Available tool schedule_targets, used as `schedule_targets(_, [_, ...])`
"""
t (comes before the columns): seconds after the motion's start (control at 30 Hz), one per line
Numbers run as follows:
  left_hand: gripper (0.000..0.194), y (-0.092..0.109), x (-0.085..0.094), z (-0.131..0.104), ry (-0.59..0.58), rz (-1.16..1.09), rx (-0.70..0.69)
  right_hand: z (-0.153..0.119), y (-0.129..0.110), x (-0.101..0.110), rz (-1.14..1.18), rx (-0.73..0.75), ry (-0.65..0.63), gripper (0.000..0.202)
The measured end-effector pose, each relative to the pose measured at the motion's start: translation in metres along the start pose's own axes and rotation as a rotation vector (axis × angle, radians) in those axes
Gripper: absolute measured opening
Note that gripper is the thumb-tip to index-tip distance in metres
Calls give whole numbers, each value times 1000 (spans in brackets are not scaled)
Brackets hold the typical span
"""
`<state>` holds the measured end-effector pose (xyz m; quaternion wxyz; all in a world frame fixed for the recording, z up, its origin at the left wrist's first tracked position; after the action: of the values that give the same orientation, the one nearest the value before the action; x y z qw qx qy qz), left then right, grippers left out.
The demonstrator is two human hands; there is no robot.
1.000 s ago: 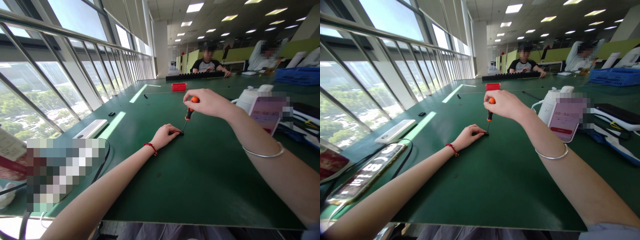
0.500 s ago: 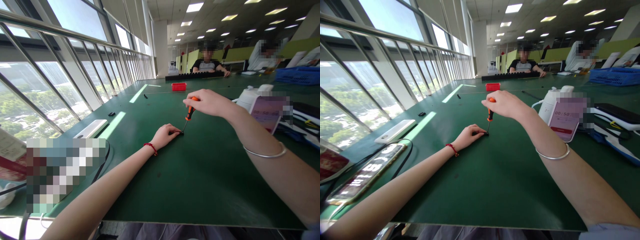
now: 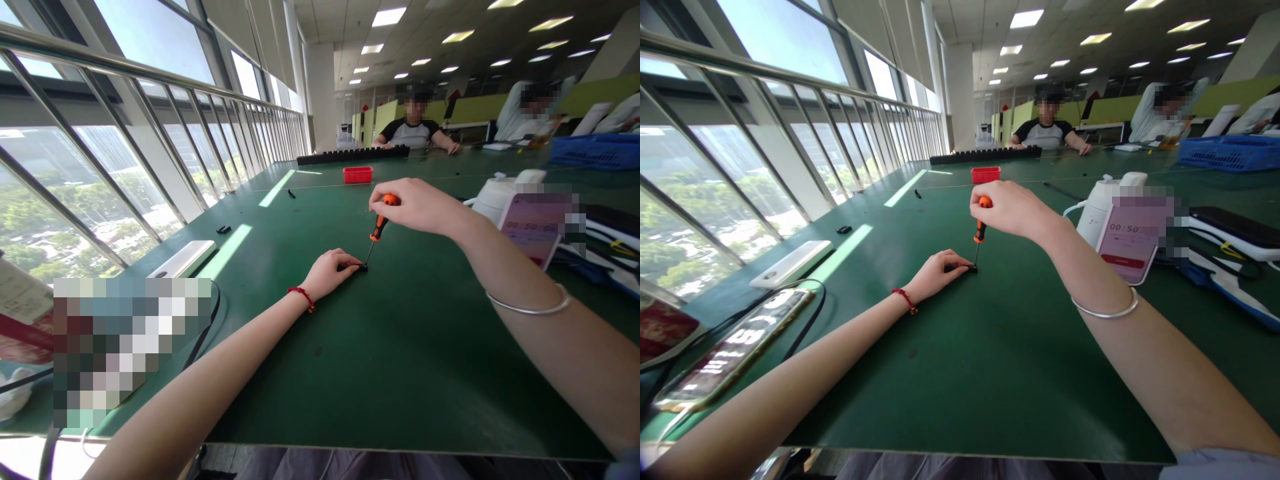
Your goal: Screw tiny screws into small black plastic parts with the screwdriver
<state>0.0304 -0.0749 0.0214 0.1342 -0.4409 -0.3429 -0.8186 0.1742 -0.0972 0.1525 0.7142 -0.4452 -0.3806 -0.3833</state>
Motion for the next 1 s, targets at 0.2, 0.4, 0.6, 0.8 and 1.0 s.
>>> schedule_targets(0.2, [23,0,0,0,4,1,-1,1,1,-2,14,-17,-9,32])
schedule_targets(0.4, [23,-1,-1,0,3,3,1,0,-2,0,-12,-6,26,20])
schedule_targets(0.6, [23,0,0,0,5,6,4,-1,-2,-2,-11,-4,-15,26])
schedule_targets(0.8, [24,0,0,0,-1,17,1,0,-1,-2,-28,-35,-8,26])
schedule_targets(1.0, [24,0,0,0,1,15,-5,0,-3,1,-39,-17,33,15])
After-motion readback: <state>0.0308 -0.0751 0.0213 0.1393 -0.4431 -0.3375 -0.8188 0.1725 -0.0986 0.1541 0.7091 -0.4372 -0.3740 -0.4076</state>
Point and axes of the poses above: each hand's wrist, its own z-axis towards the middle knuckle, its own x-axis out of the back of the hand, y = z × x, the point moved 6 cm from there along z, towards the middle knuckle, and after that the axes turned 7 degrees about -x, right-handed, at the moved point
